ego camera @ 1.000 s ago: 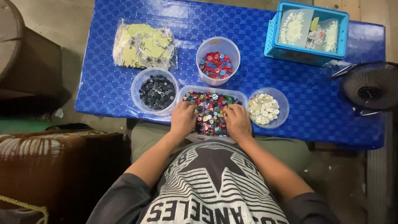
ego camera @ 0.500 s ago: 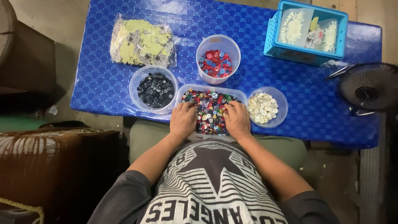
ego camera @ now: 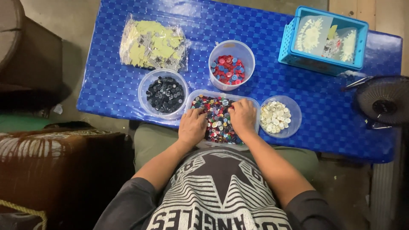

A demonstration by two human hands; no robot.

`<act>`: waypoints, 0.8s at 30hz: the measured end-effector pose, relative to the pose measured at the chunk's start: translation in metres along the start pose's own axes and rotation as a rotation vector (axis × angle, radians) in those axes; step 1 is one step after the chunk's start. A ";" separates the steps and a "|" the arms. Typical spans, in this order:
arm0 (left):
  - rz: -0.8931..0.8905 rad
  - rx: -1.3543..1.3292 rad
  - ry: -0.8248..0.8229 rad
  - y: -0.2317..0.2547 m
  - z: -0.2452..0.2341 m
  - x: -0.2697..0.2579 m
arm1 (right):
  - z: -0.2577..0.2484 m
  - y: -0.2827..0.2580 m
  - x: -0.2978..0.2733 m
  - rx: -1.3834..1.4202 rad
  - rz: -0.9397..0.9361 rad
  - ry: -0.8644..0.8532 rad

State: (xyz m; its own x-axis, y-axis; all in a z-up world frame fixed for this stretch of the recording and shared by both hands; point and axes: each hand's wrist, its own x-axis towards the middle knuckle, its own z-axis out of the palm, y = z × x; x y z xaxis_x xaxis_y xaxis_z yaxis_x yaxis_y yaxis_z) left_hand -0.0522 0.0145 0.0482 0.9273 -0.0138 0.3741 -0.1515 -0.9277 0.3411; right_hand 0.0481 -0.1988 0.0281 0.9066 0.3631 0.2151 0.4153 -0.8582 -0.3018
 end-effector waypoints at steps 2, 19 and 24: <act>-0.009 0.000 -0.006 0.001 -0.002 0.001 | 0.002 0.002 -0.002 0.037 -0.011 0.015; 0.006 0.000 0.052 -0.004 0.013 -0.006 | -0.036 0.017 -0.025 1.580 0.947 -0.421; 0.046 -0.012 0.074 -0.002 0.007 -0.003 | -0.065 -0.005 -0.003 0.294 0.340 -0.614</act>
State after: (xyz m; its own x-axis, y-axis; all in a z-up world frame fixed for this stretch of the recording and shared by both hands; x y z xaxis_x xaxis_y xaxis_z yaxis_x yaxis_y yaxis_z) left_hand -0.0519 0.0138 0.0405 0.8913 -0.0283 0.4525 -0.1979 -0.9222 0.3321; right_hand 0.0388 -0.2188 0.0891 0.8317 0.3064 -0.4630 0.0307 -0.8580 -0.5127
